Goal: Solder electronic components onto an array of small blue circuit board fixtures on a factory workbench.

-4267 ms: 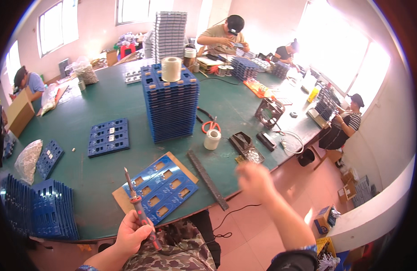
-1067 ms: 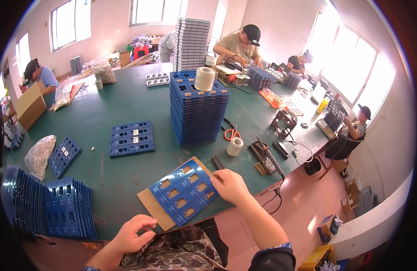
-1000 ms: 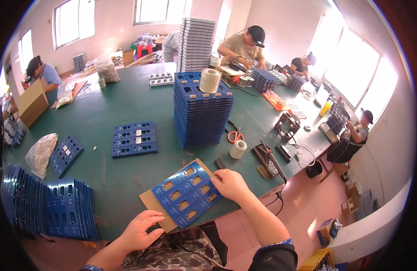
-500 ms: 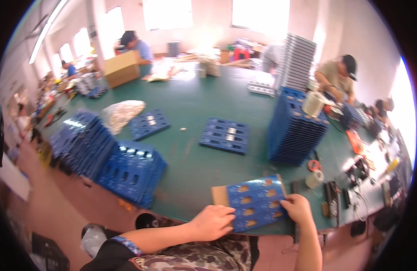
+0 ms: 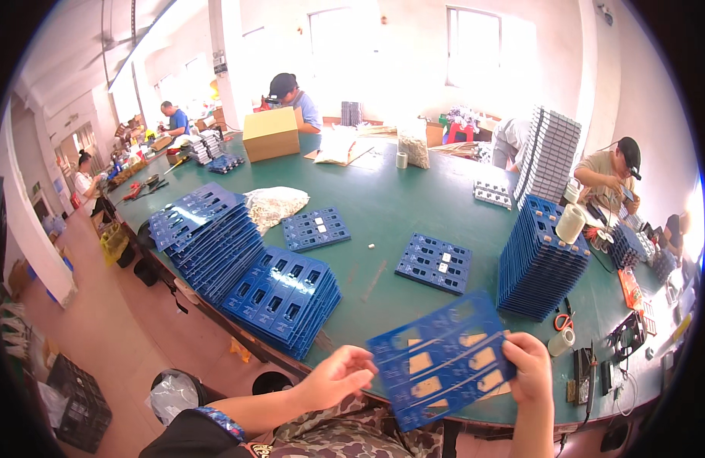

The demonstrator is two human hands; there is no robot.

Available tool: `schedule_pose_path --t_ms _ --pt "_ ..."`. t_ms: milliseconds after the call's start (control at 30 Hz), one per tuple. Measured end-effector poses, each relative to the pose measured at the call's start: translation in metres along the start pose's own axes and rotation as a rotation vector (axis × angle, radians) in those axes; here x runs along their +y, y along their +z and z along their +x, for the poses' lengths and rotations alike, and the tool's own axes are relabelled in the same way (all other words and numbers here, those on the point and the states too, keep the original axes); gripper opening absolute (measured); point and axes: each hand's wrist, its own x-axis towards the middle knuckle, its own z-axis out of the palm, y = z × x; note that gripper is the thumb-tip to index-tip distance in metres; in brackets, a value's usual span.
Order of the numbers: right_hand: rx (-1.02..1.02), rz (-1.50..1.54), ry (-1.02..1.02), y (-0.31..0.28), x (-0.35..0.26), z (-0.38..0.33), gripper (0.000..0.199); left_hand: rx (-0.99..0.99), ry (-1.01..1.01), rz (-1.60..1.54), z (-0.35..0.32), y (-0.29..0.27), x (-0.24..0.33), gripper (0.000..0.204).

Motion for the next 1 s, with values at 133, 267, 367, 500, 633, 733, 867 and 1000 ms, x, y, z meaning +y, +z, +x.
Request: schedule_pose_path --t_ms 133,267,367,500,633,733,867,1000 --pt "-0.21 -0.026 0.106 0.088 0.005 0.049 0.015 0.23 0.038 -0.174 -0.039 -0.038 0.021 0.022" --pt "-0.376 -0.135 0.138 0.18 0.022 0.098 0.023 0.485 0.22 -0.191 -0.06 -0.077 0.034 0.013" --pt "-0.436 -0.168 0.187 0.227 0.033 0.124 0.028 0.608 0.294 -0.293 -0.065 -0.113 0.044 0.011" --pt "-0.43 -0.333 0.241 0.269 0.064 0.145 0.035 0.72 0.284 -0.3 -0.059 -0.143 0.046 0.013" --pt "-0.418 -0.36 0.233 0.289 0.087 0.165 0.035 0.724 0.154 -0.157 -0.064 -0.164 0.049 0.018" --pt "-0.411 -0.38 0.228 0.292 0.096 0.171 0.036 0.698 0.067 -0.096 -0.067 -0.173 0.05 0.021" --pt "-0.413 -0.449 0.218 0.291 0.102 0.174 0.037 0.695 0.01 0.032 -0.069 -0.178 0.049 0.021" --pt "-0.411 -0.58 0.106 0.293 0.114 0.175 0.043 0.718 -0.025 0.11 -0.072 -0.181 0.045 0.022"
